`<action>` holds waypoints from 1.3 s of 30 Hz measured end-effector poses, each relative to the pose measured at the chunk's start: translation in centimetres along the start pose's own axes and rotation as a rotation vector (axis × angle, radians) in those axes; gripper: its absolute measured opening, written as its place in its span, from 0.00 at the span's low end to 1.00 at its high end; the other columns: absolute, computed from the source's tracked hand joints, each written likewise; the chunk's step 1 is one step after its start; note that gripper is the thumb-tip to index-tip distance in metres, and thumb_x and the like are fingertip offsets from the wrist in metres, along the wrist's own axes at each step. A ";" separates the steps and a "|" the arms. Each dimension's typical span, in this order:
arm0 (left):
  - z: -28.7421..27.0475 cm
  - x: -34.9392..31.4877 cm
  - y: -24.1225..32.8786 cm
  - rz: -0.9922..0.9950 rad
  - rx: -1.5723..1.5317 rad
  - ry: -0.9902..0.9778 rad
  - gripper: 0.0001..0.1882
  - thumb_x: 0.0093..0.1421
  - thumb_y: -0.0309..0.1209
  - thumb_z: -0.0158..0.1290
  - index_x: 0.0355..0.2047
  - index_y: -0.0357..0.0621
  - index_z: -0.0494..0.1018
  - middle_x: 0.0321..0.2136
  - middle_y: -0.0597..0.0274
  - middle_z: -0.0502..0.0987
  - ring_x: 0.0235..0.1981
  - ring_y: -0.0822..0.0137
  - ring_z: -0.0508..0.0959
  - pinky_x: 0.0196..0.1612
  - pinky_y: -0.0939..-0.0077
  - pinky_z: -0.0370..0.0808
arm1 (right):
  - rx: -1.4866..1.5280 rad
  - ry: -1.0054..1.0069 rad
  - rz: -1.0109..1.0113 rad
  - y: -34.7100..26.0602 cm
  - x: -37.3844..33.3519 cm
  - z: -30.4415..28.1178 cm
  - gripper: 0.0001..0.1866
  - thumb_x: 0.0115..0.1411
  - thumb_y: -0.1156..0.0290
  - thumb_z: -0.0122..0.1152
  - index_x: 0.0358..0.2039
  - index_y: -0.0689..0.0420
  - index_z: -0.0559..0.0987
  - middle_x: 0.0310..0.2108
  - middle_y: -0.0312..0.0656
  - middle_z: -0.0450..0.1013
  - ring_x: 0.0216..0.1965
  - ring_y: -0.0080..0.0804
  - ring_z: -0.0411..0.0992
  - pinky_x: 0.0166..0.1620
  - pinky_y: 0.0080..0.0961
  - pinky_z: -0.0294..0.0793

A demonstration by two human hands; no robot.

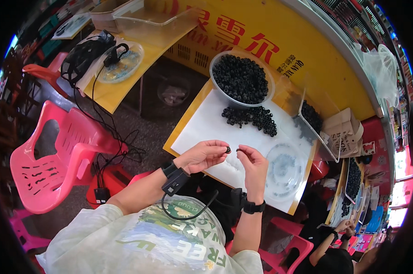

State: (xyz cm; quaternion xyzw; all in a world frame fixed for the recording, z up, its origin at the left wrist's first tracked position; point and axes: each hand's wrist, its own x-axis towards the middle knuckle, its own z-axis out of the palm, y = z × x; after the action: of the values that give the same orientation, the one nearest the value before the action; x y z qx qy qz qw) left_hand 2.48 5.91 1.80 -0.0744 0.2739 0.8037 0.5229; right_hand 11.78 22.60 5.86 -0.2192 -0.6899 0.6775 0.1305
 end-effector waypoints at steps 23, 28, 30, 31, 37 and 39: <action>0.7 0.3 -1.7 0.003 0.170 -0.003 0.12 0.61 0.24 0.58 0.45 0.38 0.75 0.36 0.63 0.78 0.34 0.74 0.79 0.41 0.84 0.80 | -0.213 0.095 -0.121 0.5 -3.5 0.8 0.07 0.53 0.78 0.69 0.32 0.65 0.82 0.27 0.36 0.78 0.29 0.17 0.72 0.36 0.15 0.70; 0.1 0.3 -1.3 -0.038 0.202 -0.013 0.12 0.61 0.25 0.58 0.45 0.40 0.75 0.37 0.64 0.78 0.34 0.75 0.79 0.39 0.84 0.79 | -0.307 0.089 -0.151 0.2 -3.7 1.0 0.08 0.51 0.77 0.70 0.32 0.64 0.82 0.27 0.35 0.77 0.27 0.17 0.69 0.34 0.16 0.69; 0.0 0.2 -1.2 -0.078 0.184 0.000 0.12 0.61 0.25 0.58 0.46 0.40 0.75 0.36 0.63 0.79 0.32 0.76 0.78 0.37 0.84 0.78 | -0.339 0.086 -0.178 0.3 -3.4 0.9 0.10 0.49 0.77 0.71 0.33 0.63 0.82 0.29 0.34 0.77 0.27 0.18 0.67 0.34 0.17 0.69; 0.0 0.2 -1.2 -0.097 0.175 0.005 0.13 0.61 0.24 0.58 0.46 0.40 0.74 0.36 0.62 0.79 0.31 0.76 0.78 0.35 0.85 0.77 | -0.354 0.058 -0.200 0.1 -3.3 0.8 0.11 0.49 0.77 0.71 0.34 0.63 0.82 0.30 0.34 0.76 0.27 0.19 0.66 0.34 0.18 0.69; -0.8 0.1 -0.9 -0.234 0.121 -0.105 0.19 0.59 0.24 0.58 0.51 0.42 0.70 0.35 0.63 0.78 0.26 0.79 0.75 0.32 0.84 0.77 | -0.393 -0.132 -0.248 -0.6 -3.4 0.2 0.16 0.47 0.77 0.72 0.39 0.60 0.82 0.34 0.38 0.77 0.28 0.25 0.69 0.35 0.20 0.71; -1.1 0.1 -1.0 -0.264 0.136 -0.119 0.20 0.59 0.23 0.58 0.52 0.41 0.69 0.35 0.64 0.78 0.25 0.79 0.74 0.32 0.84 0.77 | -0.440 -0.164 -0.292 -0.3 -3.4 -0.1 0.16 0.48 0.76 0.72 0.39 0.59 0.82 0.36 0.41 0.78 0.29 0.27 0.72 0.35 0.23 0.74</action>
State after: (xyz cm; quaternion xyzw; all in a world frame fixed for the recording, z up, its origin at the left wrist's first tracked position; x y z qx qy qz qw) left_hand 3.09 5.72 0.43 -0.0267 0.2841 0.7106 0.6431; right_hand 14.72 21.02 6.58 -0.0848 -0.8529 0.5010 0.1197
